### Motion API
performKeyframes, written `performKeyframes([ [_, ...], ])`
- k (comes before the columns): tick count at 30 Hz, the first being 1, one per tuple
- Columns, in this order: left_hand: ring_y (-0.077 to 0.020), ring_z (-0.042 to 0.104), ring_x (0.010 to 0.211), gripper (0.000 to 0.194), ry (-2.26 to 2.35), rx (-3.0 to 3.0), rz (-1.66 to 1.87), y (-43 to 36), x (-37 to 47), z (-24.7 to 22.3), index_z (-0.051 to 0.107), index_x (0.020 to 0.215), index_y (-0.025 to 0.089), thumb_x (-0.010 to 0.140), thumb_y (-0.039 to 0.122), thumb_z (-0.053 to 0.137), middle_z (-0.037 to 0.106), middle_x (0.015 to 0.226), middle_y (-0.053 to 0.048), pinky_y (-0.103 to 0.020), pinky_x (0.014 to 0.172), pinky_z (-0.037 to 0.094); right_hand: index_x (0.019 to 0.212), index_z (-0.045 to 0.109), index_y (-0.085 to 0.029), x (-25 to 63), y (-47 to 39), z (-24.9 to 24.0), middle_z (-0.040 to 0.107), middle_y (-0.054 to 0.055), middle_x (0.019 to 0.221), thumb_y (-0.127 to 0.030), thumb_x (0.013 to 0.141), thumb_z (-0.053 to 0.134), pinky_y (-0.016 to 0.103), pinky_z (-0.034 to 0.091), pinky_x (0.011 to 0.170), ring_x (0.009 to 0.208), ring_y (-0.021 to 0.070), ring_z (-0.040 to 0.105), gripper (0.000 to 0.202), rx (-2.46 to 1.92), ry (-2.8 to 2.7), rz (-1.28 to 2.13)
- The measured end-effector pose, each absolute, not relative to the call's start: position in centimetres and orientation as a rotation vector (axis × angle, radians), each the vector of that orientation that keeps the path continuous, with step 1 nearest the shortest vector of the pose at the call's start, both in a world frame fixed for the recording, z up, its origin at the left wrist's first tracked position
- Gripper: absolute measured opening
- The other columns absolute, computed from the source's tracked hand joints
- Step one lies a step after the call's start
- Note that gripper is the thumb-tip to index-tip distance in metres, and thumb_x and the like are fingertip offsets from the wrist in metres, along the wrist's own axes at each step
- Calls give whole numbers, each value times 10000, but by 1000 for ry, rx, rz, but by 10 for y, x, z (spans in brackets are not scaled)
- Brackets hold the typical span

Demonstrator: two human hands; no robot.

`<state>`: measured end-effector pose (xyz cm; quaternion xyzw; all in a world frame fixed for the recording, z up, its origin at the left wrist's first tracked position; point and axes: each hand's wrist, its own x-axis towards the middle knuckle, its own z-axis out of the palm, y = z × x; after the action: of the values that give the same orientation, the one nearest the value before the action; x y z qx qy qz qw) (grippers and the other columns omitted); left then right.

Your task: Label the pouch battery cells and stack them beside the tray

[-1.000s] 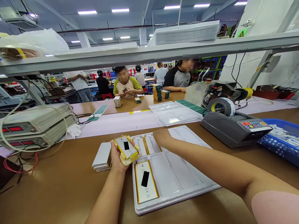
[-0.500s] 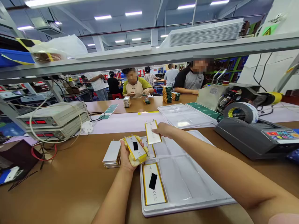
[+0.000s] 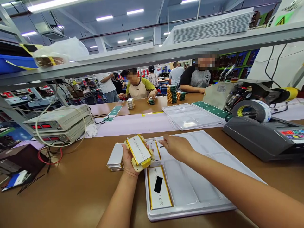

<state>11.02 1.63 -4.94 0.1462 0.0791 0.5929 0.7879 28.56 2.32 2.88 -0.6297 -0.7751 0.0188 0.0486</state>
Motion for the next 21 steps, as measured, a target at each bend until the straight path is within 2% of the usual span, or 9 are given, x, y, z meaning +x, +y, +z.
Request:
performKeyframes([
  [2,-255,591,823,542,229,320,1310,17,110,-50,536,1052,155,695,557,468,616,932,-119,-420,755,453,855,516,-204,303,25,10,626,56,789,-480,845,192,259,294,520,704,203,570,425,-2002,-2339,89],
  [4,-240,601,795,381,323,330,1328,19,109,-51,541,1038,159,713,357,521,630,906,-109,-406,754,461,873,501,-205,313,29,-10,626,55,818,-449,855,196,264,295,531,727,204,574,392,-1981,-2311,66],
  [7,-217,608,761,355,459,334,1326,22,111,-48,551,1005,153,653,144,500,646,854,-91,-395,748,473,881,493,-203,318,35,-30,625,49,854,-418,864,199,265,295,540,744,193,576,364,-1929,-2276,74],
  [11,-210,603,772,381,515,421,1344,18,113,-33,551,987,160,614,111,488,642,853,-74,-391,732,487,869,493,-205,320,42,-35,621,41,858,-422,866,198,263,297,555,746,177,571,367,-1901,-2234,121],
  [15,-220,597,795,379,639,482,1503,11,96,0,544,990,179,614,140,527,633,870,-69,-404,721,488,848,493,-214,321,42,-31,627,23,817,-407,867,203,261,284,533,716,171,569,350,-1906,-2179,214],
  [19,-196,596,737,329,1043,608,1514,12,61,36,539,926,154,599,156,578,625,809,-69,-364,664,490,848,492,-216,323,38,-29,628,35,814,-413,857,219,266,272,522,717,194,570,337,-1912,-2181,291],
  [21,-183,589,686,420,1331,815,1386,16,45,45,525,949,160,544,145,635,616,808,-61,-325,612,479,838,486,-218,325,38,-30,626,38,815,-424,853,213,268,275,522,715,204,569,343,-1908,-2188,332],
])
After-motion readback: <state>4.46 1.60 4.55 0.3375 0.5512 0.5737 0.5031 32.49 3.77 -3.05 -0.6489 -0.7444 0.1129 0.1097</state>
